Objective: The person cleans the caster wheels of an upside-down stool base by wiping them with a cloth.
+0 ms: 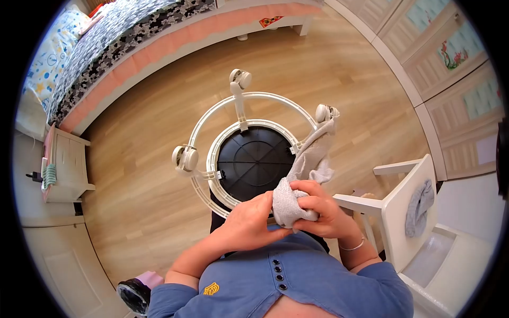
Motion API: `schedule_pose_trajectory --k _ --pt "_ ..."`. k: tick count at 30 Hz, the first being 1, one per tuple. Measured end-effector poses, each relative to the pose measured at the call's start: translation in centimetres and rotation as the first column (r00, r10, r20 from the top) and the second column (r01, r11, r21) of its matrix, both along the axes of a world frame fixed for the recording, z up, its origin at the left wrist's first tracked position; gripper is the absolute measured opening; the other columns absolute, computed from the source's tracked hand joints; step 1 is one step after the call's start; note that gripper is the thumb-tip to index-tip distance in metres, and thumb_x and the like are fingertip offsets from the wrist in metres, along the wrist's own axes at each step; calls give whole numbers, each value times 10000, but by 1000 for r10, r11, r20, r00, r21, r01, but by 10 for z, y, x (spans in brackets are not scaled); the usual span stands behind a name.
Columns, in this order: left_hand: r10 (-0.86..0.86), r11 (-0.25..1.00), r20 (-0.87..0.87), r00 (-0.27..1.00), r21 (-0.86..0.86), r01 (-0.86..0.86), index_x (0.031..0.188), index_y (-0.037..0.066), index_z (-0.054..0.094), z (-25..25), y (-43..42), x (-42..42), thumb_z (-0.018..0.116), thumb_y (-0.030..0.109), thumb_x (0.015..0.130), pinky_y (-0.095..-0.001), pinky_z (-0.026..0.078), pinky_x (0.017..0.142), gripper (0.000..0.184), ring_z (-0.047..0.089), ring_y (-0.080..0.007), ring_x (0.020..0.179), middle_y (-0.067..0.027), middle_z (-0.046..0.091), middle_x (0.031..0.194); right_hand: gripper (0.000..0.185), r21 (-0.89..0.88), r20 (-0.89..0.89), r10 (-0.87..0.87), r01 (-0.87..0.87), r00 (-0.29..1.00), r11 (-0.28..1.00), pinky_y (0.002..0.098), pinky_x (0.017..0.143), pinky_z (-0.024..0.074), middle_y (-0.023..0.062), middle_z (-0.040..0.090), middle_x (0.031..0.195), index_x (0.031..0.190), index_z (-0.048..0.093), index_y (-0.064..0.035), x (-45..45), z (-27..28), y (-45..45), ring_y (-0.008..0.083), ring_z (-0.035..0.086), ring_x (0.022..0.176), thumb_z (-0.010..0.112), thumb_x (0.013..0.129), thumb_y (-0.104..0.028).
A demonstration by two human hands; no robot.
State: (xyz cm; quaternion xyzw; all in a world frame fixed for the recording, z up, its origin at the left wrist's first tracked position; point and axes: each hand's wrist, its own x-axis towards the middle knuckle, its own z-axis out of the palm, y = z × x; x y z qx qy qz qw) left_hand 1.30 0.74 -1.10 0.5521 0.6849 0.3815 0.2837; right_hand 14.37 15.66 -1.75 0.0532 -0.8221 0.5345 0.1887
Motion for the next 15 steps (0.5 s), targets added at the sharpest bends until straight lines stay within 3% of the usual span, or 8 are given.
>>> schedule_pose_trajectory --k 2,4,6,8,9,11,14,15 --pt "-7 997 101 995 -69 14 1050 -4 469 0 2 1 730 300 657 -365 476 678 561 578 -311 837 -159 565 930 306 -115 8 1 0 1000 993 360 860 375 159 467 1168 989 540 -31 2 -10 -3 291 468 1024 671 713 -51" --pt "-19 986 -37 999 166 25 1013 -30 467 -3 6 2 736 310 656 -366 475 675 561 572 -326 808 -177 552 927 280 -123 -5 -24 24 1000 992 348 851 379 151 471 1152 980 541 -30 0 -10 -6 275 474 1006 660 726 -44" --pt "10 985 -53 999 171 -1 1001 -31 469 -8 5 5 739 318 654 -367 473 671 561 568 -328 788 -174 553 898 255 -138 -15 -51 48 999 989 337 843 384 144 475 1136 970 542 -28 -1 -10 -11 258 481 988 648 739 -38" --pt "34 984 -69 997 176 -21 989 -32 472 -9 3 9 741 326 651 -369 471 667 561 564 -330 768 -171 553 869 193 -290 55 -79 91 995 953 287 808 398 121 494 1078 962 539 -22 -2 -10 -14 196 498 938 612 785 -45" --pt "-8 997 -46 999 79 12 999 -29 473 -9 2 11 744 326 648 -371 470 669 568 563 -333 761 -172 556 852 193 -292 61 -83 97 995 952 287 808 398 121 494 1078 962 539 -22 -4 -11 -16 196 498 938 612 785 -45" --pt "-48 999 -56 997 10 49 1012 -24 465 -14 -1 14 742 321 648 -385 460 656 574 560 -338 744 -168 555 791 147 -425 323 -183 315 928 848 242 775 403 83 529 1003 959 545 -15 -9 -16 -18 140 503 906 579 826 -65" --pt "-4 999 -36 999 41 5 989 -22 451 -5 2 10 738 324 651 -389 454 644 563 559 -336 742 -171 552 788 164 -581 309 -123 290 943 761 222 755 406 51 556 949 981 552 -5 -5 -15 -10 112 503 897 572 837 -80" --pt "-2 996 -22 1000 92 4 975 -22 440 -7 3 11 734 331 653 -391 452 644 561 559 -336 748 -174 553 789 203 -733 349 -64 315 935 603 253 796 402 44 567 931 1000 559 4 -2 -14 -6 130 493 938 600 811 -61"
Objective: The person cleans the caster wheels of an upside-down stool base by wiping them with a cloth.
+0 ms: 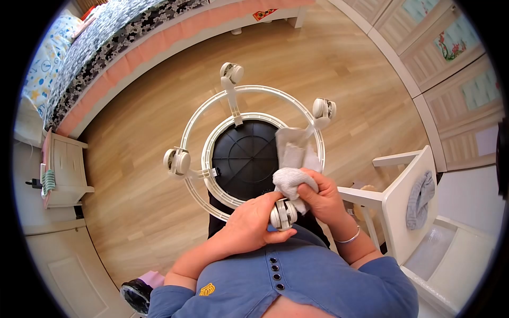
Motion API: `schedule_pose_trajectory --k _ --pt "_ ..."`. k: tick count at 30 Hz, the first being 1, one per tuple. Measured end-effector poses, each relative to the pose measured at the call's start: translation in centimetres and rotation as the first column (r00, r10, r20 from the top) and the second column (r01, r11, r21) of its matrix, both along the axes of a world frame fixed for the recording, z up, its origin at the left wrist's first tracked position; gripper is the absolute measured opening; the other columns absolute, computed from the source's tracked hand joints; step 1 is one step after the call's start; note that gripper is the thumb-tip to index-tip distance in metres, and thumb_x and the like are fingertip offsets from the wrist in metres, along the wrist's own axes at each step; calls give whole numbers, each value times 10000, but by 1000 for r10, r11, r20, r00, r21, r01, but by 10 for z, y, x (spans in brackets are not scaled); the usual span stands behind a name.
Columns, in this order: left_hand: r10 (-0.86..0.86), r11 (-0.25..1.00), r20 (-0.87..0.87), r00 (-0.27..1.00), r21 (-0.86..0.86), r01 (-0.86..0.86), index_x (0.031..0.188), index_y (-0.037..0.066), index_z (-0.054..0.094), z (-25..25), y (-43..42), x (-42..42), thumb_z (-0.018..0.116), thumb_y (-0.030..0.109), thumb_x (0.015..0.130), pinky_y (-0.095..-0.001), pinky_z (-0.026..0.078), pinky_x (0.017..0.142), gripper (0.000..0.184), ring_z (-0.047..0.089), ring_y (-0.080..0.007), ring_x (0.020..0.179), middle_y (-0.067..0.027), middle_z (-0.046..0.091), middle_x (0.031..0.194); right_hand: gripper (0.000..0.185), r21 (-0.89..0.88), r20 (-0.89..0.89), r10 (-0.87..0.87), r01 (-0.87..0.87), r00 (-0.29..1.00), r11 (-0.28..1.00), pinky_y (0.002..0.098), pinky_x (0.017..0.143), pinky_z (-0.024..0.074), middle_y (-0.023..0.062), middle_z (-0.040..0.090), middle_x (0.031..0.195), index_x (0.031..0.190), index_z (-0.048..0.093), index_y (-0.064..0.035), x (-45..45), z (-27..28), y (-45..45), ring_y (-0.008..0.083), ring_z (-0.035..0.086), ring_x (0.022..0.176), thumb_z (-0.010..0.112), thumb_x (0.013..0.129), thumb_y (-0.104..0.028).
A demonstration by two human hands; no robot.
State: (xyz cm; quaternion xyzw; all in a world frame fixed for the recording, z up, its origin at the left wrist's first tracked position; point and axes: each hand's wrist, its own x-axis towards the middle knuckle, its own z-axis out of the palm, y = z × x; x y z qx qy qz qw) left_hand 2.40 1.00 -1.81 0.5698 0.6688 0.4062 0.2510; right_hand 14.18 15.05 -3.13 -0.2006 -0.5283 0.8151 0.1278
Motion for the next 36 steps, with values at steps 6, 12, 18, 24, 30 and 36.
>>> schedule_pose_trajectory --k 6,12,18,24,30,36 --pt "-32 991 131 991 -122 48 1108 3 430 -5 -2 -2 746 340 626 -392 457 722 668 564 -355 844 -180 563 911 267 418 -189 292 -192 938 888 320 873 374 114 491 1097 980 569 -15 8 3 10 214 471 1010 673 734 -31" --pt "-104 987 43 994 -117 108 991 -39 432 -8 -1 1 723 303 656 -406 446 620 560 556 -357 713 -191 550 763 153 412 45 117 -125 992 903 238 721 418 36 553 907 954 562 -19 1 -3 0 111 518 814 598 812 -62" --pt "6 979 218 976 -201 39 1083 26 432 5 2 -5 763 298 625 -371 461 729 627 576 -325 869 -184 569 902 255 123 -66 71 -62 995 990 249 776 417 34 559 1010 1029 565 -6 13 -7 19 99 508 883 628 793 -77" --pt "-62 989 249 966 -117 94 1012 -35 431 1 -1 -10 714 306 672 -387 454 708 558 566 -355 837 -187 567 883 248 644 -232 332 -111 914 757 280 782 416 102 541 999 973 554 -28 -2 0 5 173 530 887 664 766 -108" --pt "-111 973 331 937 -156 171 1094 -8 425 2 -2 -13 714 269 684 -360 448 735 573 556 -319 860 -175 544 935 200 369 -77 28 2 997 929 233 737 417 57 552 973 972 558 -10 5 -4 -2 118 517 854 626 795 -73" --pt "-153 964 386 910 -143 222 1164 36 423 0 -3 -17 728 231 688 -331 439 792 597 551 -253 926 -134 527 1030 296 307 -374 82 40 924 951 318 855 392 161 484 1142 956 592 -10 20 -14 21 207 495 996 707 685 -31"
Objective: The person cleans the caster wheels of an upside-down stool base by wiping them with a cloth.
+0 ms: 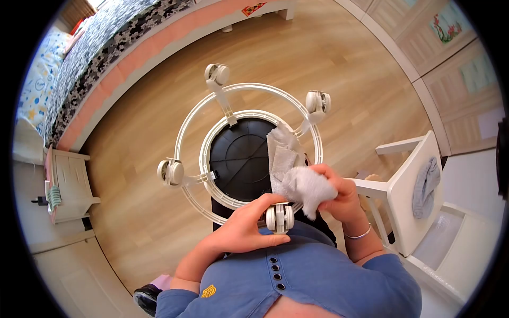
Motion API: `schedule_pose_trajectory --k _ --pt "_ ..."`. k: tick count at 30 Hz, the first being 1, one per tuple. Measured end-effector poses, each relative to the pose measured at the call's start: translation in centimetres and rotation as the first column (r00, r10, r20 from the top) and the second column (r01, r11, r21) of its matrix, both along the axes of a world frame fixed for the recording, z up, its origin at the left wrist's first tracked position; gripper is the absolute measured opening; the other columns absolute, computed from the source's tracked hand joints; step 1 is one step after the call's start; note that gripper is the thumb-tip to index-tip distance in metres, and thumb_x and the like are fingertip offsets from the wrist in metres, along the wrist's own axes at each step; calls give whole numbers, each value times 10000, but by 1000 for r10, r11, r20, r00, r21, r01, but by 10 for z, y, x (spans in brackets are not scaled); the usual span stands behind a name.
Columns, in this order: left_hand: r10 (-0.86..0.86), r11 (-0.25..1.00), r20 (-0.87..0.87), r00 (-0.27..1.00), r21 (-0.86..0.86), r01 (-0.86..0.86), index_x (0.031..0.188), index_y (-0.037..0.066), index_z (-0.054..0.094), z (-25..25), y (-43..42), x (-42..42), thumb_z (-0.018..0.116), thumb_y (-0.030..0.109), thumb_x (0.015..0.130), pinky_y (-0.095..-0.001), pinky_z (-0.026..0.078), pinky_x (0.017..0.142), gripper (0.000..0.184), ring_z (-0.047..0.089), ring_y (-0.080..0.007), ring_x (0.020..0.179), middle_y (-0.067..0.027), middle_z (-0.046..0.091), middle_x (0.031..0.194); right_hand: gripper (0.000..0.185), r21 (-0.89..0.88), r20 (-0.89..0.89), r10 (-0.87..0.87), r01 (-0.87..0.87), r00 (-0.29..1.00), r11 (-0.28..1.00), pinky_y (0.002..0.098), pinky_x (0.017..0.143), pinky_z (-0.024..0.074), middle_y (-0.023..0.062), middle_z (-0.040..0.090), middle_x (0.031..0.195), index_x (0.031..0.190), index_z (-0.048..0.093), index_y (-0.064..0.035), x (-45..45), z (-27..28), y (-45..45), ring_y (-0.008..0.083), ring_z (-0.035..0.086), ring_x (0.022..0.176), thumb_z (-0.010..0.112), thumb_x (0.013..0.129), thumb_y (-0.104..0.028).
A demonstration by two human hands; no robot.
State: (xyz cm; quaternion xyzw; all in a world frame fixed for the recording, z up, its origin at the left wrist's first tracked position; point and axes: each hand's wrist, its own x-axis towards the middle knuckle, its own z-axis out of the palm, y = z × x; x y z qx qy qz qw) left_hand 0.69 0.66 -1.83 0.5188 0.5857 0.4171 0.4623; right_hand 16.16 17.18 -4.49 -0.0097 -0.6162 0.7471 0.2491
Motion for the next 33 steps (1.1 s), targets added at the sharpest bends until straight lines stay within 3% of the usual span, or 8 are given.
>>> schedule_pose_trajectory --k 3,11,19,23,25,27,29,33 --pt "20 998 19 1000 -64 -19 1156 27 426 2 -3 2 748 253 668 -331 439 801 627 556 -249 936 -146 535 1025 307 486 75 100 -124 992 865 345 783 410 125 481 1087 879 573 -27 -3 15 -12 273 508 934 750 633 -74" --pt "197 980 -261 945 66 -186 1094 13 446 0 -2 15 792 264 602 -323 465 713 652 587 -252 839 -123 555 874 307 357 206 -246 161 947 920 313 690 444 105 562 859 965 551 17 -7 0 -19 232 550 764 699 721 -96" --pt "359 919 -44 932 191 -345 1159 -32 262 -19 -8 19 828 229 569 -314 512 663 857 623 -245 770 -179 569 890 271 409 320 47 -182 946 894 269 658 399 61 509 809 984 556 16 -34 25 -13 167 493 747 581 842 -213" --pt "349 933 -24 937 104 -345 1105 -25 347 -15 -7 19 827 283 564 -291 507 629 786 626 -209 745 -173 579 914 256 278 281 165 -245 946 929 254 647 397 46 523 824 1003 555 20 -30 10 -11 143 488 738 537 873 -199" --pt "326 944 -106 940 -24 -330 1130 -8 400 2 -3 11 800 297 599 -308 496 694 732 616 -221 812 -164 578 963 310 -274 235 -52 117 971 955 243 716 426 64 566 963 1024 559 33 -16 -1 -13 135 534 847 526 885 -242" --pt "177 949 -296 939 303 -84 1196 25 412 1 1 1 756 291 656 -331 465 781 693 586 -244 914 -152 567 1030 353 -371 191 -153 216 970 903 253 754 432 87 557 1032 1037 556 39 -14 5 -10 138 537 906 531 879 -275" --pt "70 978 -164 984 206 -36 1236 59 409 0 -1 -9 710 293 711 -342 434 840 649 551 -265 983 -134 557 1071 395 -473 151 -262 302 953 827 263 791 438 110 548 1102 1050 554 44 -6 3 -5 141 539 966 537 873 -308" --pt "-72 994 188 979 91 55 1239 46 383 -6 -3 -21 641 327 781 -342 444 785 596 562 -303 944 -163 553 1044 319 60 -3 52 -52 999 997 402 869 395 195 472 1192 887 619 -38 4 9 -15 299 486 1046 723 702 -277"
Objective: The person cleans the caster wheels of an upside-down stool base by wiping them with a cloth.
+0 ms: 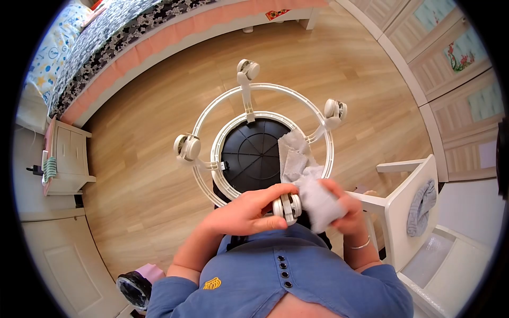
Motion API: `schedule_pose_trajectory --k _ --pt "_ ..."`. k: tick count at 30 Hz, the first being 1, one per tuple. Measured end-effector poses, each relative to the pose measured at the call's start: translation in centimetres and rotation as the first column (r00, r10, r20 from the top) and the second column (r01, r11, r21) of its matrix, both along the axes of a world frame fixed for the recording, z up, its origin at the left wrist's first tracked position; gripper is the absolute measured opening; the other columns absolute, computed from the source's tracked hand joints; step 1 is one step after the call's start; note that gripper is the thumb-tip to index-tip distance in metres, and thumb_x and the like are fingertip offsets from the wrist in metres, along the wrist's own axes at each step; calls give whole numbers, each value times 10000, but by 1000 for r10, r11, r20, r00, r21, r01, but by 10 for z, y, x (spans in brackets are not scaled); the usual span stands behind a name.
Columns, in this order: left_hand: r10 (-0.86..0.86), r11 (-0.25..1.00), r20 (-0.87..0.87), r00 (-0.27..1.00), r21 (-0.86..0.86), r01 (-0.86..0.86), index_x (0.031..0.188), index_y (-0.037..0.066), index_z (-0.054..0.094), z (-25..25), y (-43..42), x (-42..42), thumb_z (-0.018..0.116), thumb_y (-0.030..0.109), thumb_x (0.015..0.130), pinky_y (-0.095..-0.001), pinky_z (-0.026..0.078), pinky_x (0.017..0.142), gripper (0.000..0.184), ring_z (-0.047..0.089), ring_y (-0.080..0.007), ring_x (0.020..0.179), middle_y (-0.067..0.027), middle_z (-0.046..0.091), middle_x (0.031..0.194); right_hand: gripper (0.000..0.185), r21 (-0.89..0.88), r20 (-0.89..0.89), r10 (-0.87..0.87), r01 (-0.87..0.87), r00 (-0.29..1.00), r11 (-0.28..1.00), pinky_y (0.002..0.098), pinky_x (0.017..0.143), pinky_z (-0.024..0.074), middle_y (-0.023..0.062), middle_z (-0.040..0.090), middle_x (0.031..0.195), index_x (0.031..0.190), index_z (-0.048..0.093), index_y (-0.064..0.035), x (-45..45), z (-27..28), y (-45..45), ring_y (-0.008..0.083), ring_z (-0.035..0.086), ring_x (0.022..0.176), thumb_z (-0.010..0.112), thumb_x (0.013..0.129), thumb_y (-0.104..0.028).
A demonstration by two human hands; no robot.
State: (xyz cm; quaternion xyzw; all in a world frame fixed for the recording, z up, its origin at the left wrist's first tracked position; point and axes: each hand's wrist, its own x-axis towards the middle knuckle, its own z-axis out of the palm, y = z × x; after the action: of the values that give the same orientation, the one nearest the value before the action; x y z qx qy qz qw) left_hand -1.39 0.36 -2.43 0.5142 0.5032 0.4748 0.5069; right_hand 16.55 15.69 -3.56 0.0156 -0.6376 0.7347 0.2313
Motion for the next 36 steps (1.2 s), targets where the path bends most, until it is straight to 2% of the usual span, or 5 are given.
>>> schedule_pose_trajectory --k 2,5,19,23,36 --pt "-23 999 -29 999 -31 22 1261 50 341 -4 0 -2 572 343 828 -356 443 751 572 570 -328 906 -174 564 983 326 720 -30 -49 55 998 692 430 853 387 197 457 1175 836 594 -59 -11 14 -8 338 469 1029 760 628 -247" --pt "59 998 -105 993 30 -56 1240 53 334 -2 1 6 451 356 886 -396 440 706 480 559 -386 854 -208 569 910 381 781 -117 -173 198 978 592 434 822 394 190 464 1119 887 556 -79 -21 7 -22 363 481 966 772 602 -210" --pt "382 924 -57 922 14 -382 1022 30 487 -7 13 27 368 270 938 -325 433 676 281 554 -265 738 -145 564 796 255 -185 239 -293 339 926 922 268 715 421 105 504 1034 1025 490 18 -26 -8 -23 132 487 883 494 884 -194" --pt "351 935 101 931 -83 -344 999 5 507 -9 13 24 372 196 942 -256 412 676 241 470 -111 726 -64 535 789 215 709 -158 -79 169 984 685 400 841 393 175 475 1113 672 529 -79 -12 6 -16 351 460 983 729 647 -154" --pt "421 901 153 894 -185 -392 946 -9 507 -5 19 26 374 201 941 -245 398 617 248 447 -102 663 -24 499 707 225 321 -34 -407 396 913 860 301 713 416 135 505 948 887 482 -11 -42 0 -34 185 498 830 561 838 -216"
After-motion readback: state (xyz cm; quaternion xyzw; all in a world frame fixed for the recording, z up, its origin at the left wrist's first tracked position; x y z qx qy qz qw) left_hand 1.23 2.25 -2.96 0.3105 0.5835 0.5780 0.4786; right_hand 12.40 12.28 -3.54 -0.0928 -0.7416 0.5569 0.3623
